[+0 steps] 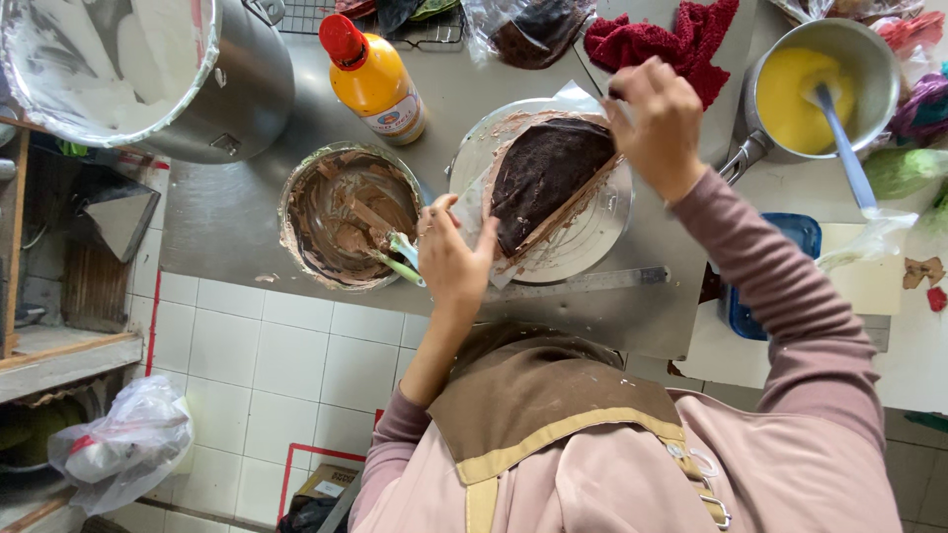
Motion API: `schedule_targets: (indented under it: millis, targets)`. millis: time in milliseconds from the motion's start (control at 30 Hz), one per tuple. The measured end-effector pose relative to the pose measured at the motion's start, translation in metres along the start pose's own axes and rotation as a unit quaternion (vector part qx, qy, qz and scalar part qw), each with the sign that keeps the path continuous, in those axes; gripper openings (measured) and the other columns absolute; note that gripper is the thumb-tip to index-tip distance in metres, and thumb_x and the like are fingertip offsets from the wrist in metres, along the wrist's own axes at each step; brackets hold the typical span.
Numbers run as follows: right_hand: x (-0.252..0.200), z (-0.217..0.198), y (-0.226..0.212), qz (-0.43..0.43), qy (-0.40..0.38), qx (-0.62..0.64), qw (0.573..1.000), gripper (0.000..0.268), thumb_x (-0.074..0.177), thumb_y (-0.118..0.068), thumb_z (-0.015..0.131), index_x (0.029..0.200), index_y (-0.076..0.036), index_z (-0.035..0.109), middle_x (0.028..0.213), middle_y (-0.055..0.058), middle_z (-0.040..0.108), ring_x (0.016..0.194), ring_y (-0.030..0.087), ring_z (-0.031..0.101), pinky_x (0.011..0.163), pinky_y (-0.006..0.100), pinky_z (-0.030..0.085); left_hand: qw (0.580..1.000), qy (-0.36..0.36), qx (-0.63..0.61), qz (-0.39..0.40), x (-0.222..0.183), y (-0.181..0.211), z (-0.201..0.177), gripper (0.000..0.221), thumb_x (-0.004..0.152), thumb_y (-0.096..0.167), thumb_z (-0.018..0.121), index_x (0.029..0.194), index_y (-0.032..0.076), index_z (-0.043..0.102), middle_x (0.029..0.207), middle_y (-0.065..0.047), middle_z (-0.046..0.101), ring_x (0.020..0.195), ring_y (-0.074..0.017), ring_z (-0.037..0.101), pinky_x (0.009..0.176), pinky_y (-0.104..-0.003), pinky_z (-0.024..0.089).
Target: The person frosts a chocolate cake using a small spatula and adds a chocolate layer.
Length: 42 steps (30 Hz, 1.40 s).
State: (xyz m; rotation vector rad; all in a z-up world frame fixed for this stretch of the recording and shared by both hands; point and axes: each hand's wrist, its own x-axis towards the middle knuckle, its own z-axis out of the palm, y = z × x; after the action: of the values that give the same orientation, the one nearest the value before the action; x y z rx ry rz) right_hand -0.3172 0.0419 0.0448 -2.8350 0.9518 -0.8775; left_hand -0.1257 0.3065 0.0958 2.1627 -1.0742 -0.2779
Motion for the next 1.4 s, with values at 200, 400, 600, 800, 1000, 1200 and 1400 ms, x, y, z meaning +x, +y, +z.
schedule_targets:
  millis: [200,400,600,800,1000,1200,1400]
  targets:
    - [-0.023,-0.012,-0.086,-0.174,-0.175,0.073,0.966,0.059,0.093,-0.043,0.065,0.149,-0.026,0.054,0.161,0.012,0.041,0.148,0.039,0.028,0.121,0.057,0.018,0.992,0.035,0.065,0.104,0.016,-0.017,0.015,0.033,0.102,0.019,0.072,0.130,0.014,0.057,0.130,-0.007,0.060,0.129,-0.0258,0.054,0.113,-0.041,0.043]
    - [-0.015,-0.018,-0.096,-0.150,-0.294,0.055,0.942,0.070,0.096,-0.049,0.058,0.158,-0.023,0.040,0.172,0.009,0.021,0.158,0.039,0.005,0.125,0.061,0.000,0.937,-0.138,0.197,0.254,0.008,-0.010,0.030,0.073,0.099,0.042,0.059,0.160,0.012,0.036,0.169,-0.004,0.026,0.157,-0.0353,0.007,0.125,-0.060,0.003]
    - [-0.015,-0.014,-0.086,-0.093,-0.235,0.079,0.964,0.074,0.101,-0.053,0.051,0.162,-0.013,0.035,0.170,0.021,0.021,0.158,0.042,0.009,0.125,0.061,-0.002,0.934,-0.133,0.232,0.238,0.002,-0.018,0.030,0.073,0.102,0.050,0.055,0.163,0.015,0.035,0.171,0.000,0.024,0.159,-0.0355,0.001,0.126,-0.062,-0.002]
    - [-0.010,-0.012,-0.082,-0.091,-0.254,0.082,0.960,0.069,0.109,-0.047,0.050,0.162,-0.004,0.040,0.169,0.030,0.023,0.161,0.042,0.008,0.126,0.060,-0.004,0.948,-0.129,0.225,0.181,-0.006,-0.013,0.023,0.071,0.101,0.054,0.057,0.162,0.022,0.037,0.174,0.000,0.017,0.160,-0.0353,-0.003,0.127,-0.064,-0.002]
    - [-0.023,-0.050,-0.171,-0.105,-0.096,0.155,0.978,0.047,0.096,-0.017,0.066,0.141,-0.004,0.060,0.150,0.021,0.053,0.138,0.038,0.049,0.113,0.051,0.038,0.990,0.078,0.107,0.055,-0.010,-0.075,-0.011,0.068,0.103,0.040,0.063,0.163,0.022,0.037,0.176,-0.004,0.013,0.165,-0.0323,-0.001,0.131,-0.062,-0.003]
    - [-0.047,-0.018,-0.293,-0.171,-0.138,0.153,0.963,0.049,0.086,-0.016,0.069,0.133,-0.007,0.059,0.121,0.016,0.061,0.099,0.029,0.062,0.083,0.040,0.050,0.931,0.321,0.067,-0.157,-0.022,-0.220,-0.030,0.064,0.105,0.031,0.066,0.152,0.005,0.033,0.161,-0.020,0.030,0.152,-0.0399,0.019,0.125,-0.057,0.018]
    - [-0.045,0.041,-0.306,-0.013,-0.279,0.163,0.946,0.051,0.096,-0.014,0.063,0.142,-0.001,0.046,0.105,0.023,0.059,0.092,0.038,0.062,0.073,0.047,0.051,0.890,0.268,-0.278,-0.244,-0.035,-0.287,0.006,0.044,0.105,0.030,0.063,0.134,0.000,0.047,0.129,-0.015,0.049,0.119,-0.0246,0.048,0.104,-0.040,0.043]
